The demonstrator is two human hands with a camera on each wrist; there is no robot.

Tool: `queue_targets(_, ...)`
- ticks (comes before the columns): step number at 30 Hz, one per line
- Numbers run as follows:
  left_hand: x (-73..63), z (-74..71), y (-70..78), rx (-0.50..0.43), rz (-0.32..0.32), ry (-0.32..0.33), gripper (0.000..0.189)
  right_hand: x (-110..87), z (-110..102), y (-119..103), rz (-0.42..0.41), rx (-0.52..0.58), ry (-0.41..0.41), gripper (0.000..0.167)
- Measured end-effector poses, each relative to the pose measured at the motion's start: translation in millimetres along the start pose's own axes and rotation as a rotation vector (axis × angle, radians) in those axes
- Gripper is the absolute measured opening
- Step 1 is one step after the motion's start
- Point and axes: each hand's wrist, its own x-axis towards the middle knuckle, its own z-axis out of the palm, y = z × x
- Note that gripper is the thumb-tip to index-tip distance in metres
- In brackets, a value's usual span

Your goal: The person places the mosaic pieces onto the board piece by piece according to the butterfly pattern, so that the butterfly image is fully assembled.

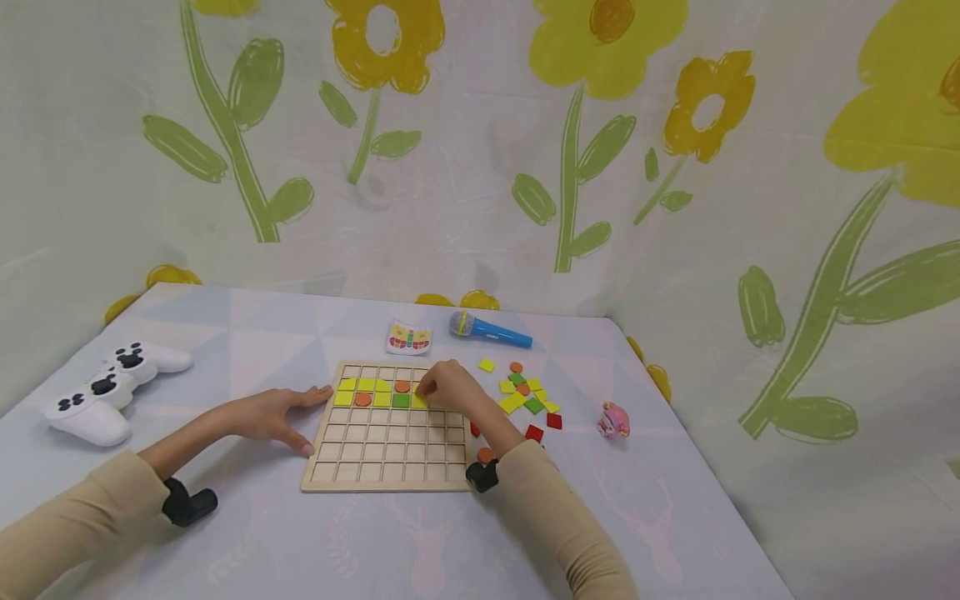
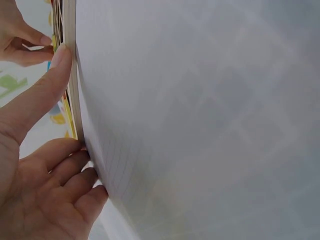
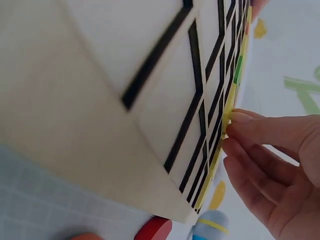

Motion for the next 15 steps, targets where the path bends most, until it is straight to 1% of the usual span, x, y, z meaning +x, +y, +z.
queue_targets(4,0.6,0.8,-1.0,-0.001,0.000,0.002,0.105,-2.9,-3.0,-0.8,0.033,0.013,-0.043,0.014)
queue_targets(8,1.3,1.4,-1.2,-0.006,-0.011,0.000,0.105,-10.5,-9.4,0.1,0.061,0.009,-0.052,0.013)
queue_targets(12,1.4,1.2,-1.1,-0.005,-0.016,0.001,0.105,-25.6,-15.9,3.3,0.079,0.027,-0.053,0.011)
queue_targets(15,0.5,0.3,-0.8,0.003,-0.006,0.003,0.105,-39.3,-20.1,8.0,0.071,0.042,-0.061,0.010)
